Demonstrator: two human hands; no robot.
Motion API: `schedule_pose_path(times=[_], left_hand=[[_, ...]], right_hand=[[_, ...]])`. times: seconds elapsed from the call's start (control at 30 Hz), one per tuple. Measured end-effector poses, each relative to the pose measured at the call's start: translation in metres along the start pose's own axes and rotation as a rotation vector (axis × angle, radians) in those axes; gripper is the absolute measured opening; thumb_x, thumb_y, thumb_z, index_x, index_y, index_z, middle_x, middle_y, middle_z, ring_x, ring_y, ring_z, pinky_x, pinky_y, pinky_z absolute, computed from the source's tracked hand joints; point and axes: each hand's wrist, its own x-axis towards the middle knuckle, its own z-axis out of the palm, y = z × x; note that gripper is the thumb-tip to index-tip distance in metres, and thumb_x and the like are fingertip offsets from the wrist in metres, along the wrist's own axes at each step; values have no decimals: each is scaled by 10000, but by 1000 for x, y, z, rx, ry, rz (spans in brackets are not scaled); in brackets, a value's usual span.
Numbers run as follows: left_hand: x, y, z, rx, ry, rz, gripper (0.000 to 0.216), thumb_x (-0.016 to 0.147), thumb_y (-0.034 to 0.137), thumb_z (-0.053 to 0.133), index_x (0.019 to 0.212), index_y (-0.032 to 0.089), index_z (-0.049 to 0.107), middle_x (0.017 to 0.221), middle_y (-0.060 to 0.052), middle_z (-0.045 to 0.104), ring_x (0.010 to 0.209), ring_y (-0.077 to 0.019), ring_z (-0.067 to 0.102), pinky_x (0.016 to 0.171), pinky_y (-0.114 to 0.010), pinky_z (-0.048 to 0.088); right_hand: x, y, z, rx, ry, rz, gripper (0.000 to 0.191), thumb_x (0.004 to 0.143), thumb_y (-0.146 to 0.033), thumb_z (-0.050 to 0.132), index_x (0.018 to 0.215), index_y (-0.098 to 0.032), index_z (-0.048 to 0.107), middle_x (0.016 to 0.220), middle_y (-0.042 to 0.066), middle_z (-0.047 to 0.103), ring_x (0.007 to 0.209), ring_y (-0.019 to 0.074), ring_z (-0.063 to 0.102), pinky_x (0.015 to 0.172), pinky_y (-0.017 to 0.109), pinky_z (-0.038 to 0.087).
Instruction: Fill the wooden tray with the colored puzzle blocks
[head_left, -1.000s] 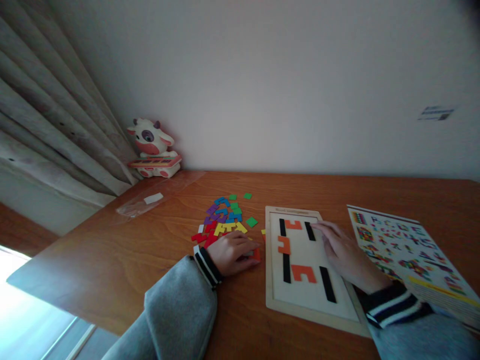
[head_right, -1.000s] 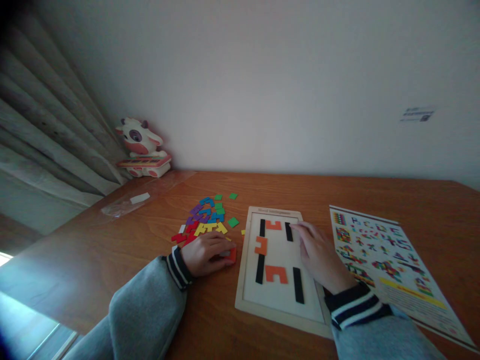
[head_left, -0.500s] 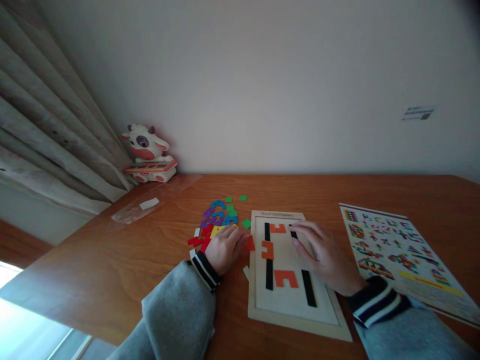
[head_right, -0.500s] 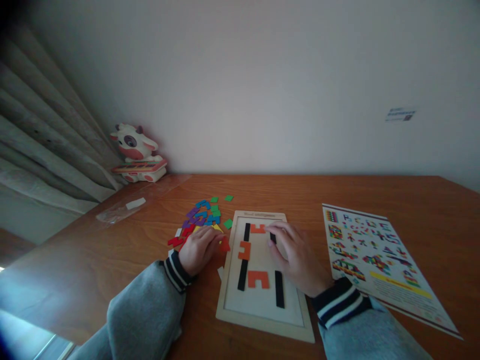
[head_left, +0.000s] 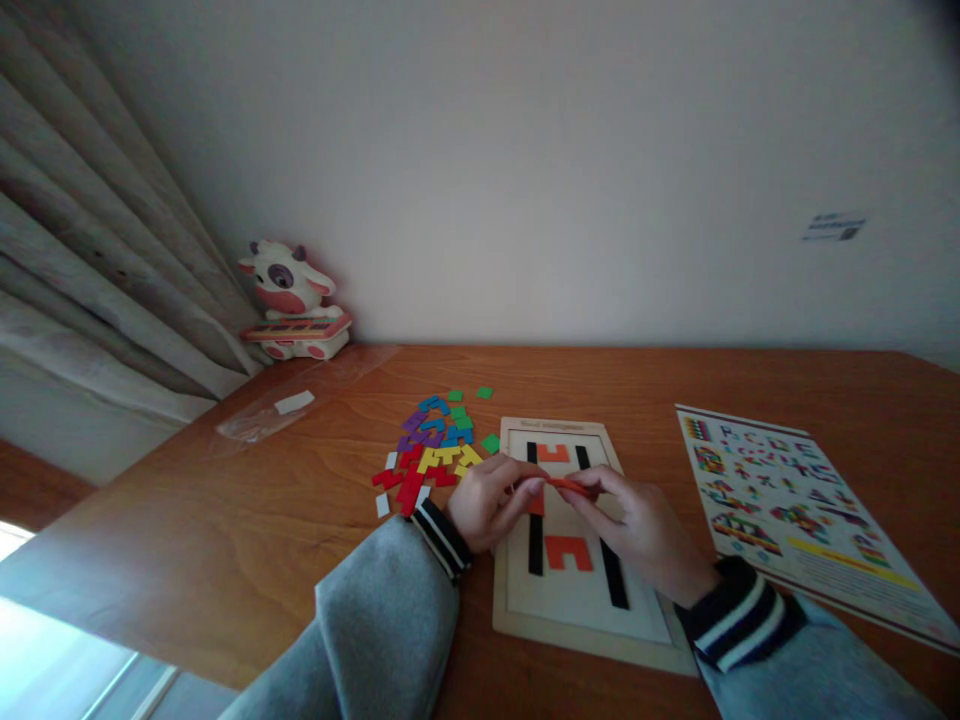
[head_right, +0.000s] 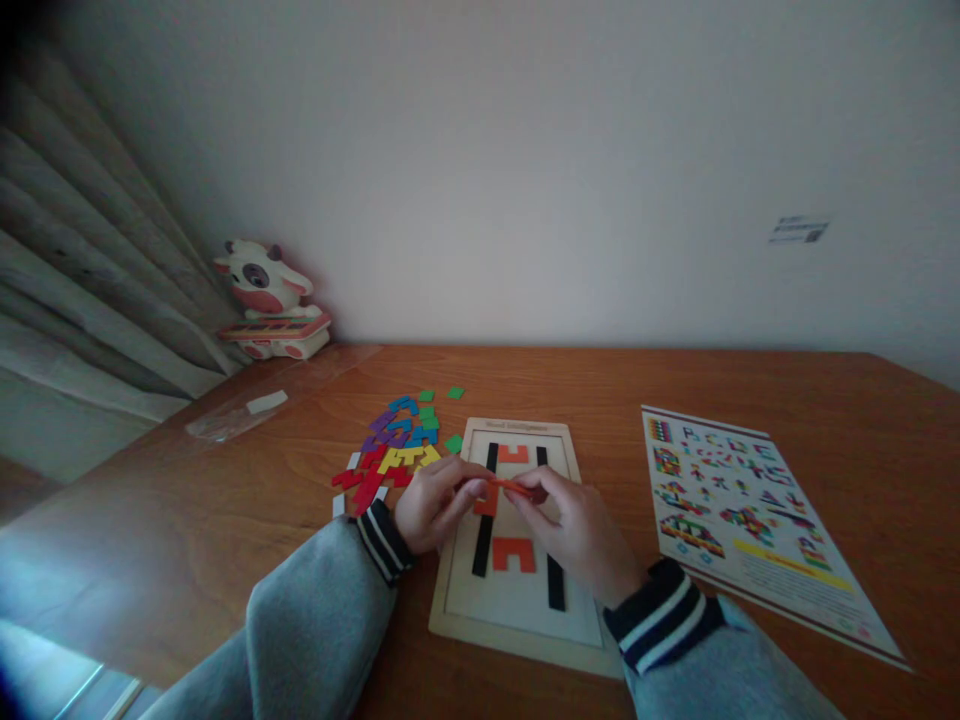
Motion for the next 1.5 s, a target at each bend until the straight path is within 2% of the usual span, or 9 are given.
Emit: schedule_pose_path(times=[0.3,0.47,0.53,0.63,0.73,0.87,1.03,1.33,1.5], left_hand=[[17,-49,-36,15,230,-141,275,970,378,472,1020,156,626,869,-55,683,789,-149,639,724,-264,515],[32,-45,-81,-153,372,-176,357,953,450,497,1082,137,611,856,-57,687,735,-127,633,678,-231,507],[34,-32,-102,-124,293,-173,364,955,461,485,1014,131,629,853,-64,688,740,-134,635,690,-242,511],[20,-8,-127,50,-103,-107,388,914,498,540,1040,147,648,950,-87,691,844,-177,652,791,-306,529],[-17,14,-135,233,-419,40,860,643,676,734,1325,201,518,1322,-156,560,1202,-327,535,1037,-481,425],[-81,28,-123,373,-617,25,1268,499,839,672,1516,227,225,1548,-202,257,1378,-483,275,1065,-674,283],[-115,16,-101,485,-632,-67,866,829,713,491,1522,292,186,1591,-141,148,1426,-426,213,1097,-690,195],[-64,-5,-61,560,-202,-81,379,968,413,441,1279,221,540,1373,-117,521,1271,-296,462,1074,-538,346],[-20,6,-29,373,-195,81,353,950,383,450,1237,206,556,1361,-104,537,1238,-257,496,1041,-447,400]], right_hand=[[0,29,-24,-241,-54,-160,253,963,-303,482,1146,-277,655,964,46,699,796,166,674,719,295,562],[-1,32,-26,-257,-96,-145,280,972,-321,457,1150,-266,666,949,52,682,800,171,665,720,299,556],[-2,34,-26,-249,-102,-123,285,974,-326,449,1149,-256,664,966,60,682,828,179,663,735,310,556],[-3,39,-27,-246,-121,-94,281,973,-323,451,1147,-249,658,974,64,677,841,187,656,751,327,556],[-5,44,-27,-245,-136,-72,286,976,-323,444,1168,-240,639,968,65,664,834,188,647,752,331,549],[-11,45,-28,-234,-113,-50,315,988,-321,415,1233,-232,593,983,69,649,812,181,633,742,326,538],[-25,43,-26,-263,-71,-91,327,973,-324,432,1235,-247,613,957,62,645,842,183,640,759,310,542],[-28,42,-19,-293,-117,-97,301,937,-309,472,1148,-251,679,1018,72,649,958,216,630,848,364,537],[-26,35,-24,-316,-177,-30,399,892,-444,547,1209,-230,661,1133,108,620,1083,259,594,932,402,512]])
